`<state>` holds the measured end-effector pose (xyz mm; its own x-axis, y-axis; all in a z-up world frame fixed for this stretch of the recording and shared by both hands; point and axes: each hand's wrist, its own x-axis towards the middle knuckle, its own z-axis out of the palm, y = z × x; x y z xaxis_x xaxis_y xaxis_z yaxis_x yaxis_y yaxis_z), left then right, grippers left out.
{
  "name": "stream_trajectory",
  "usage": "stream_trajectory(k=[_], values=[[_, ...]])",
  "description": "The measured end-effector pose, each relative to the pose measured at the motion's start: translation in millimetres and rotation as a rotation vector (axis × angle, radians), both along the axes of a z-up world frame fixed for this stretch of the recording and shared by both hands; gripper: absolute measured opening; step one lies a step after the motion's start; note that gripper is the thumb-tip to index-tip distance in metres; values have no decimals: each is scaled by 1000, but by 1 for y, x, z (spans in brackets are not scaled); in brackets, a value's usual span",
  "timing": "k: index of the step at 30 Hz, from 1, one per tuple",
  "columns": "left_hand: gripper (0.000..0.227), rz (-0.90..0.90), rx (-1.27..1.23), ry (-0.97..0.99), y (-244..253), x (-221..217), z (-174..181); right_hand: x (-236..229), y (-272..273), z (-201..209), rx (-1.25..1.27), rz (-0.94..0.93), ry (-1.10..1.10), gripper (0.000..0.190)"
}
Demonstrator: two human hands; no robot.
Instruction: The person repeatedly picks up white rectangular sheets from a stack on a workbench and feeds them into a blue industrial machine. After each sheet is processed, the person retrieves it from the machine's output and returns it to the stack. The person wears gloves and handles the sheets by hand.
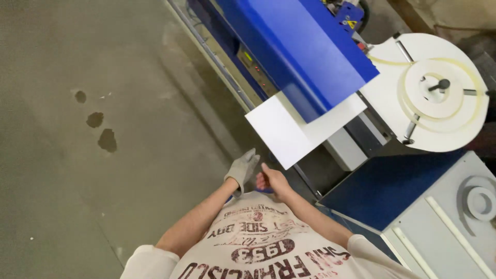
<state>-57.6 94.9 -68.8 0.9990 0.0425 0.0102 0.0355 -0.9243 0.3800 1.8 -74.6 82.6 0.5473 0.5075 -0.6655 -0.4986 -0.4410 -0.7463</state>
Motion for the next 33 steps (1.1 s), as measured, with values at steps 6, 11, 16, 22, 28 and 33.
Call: stream_trajectory(k=[6,11,16,22,28,33], values=[[89,-6,50,-262,91,-35,129,-7,148,137,389,-280,669,106],[52,657,-280,587,273,-21,56,43,238,68,485,-90,292,34],[49,785,-270,696,412,-39,54,108,351,-1,398,-145,88,17],[58,905,-412,604,563,-10,81,185,501,-47,319,-179,72,25],[56,853,-471,443,705,52,71,279,642,-88,286,-289,14,15],[62,684,-389,418,839,140,45,367,744,-127,306,-514,-66,18]])
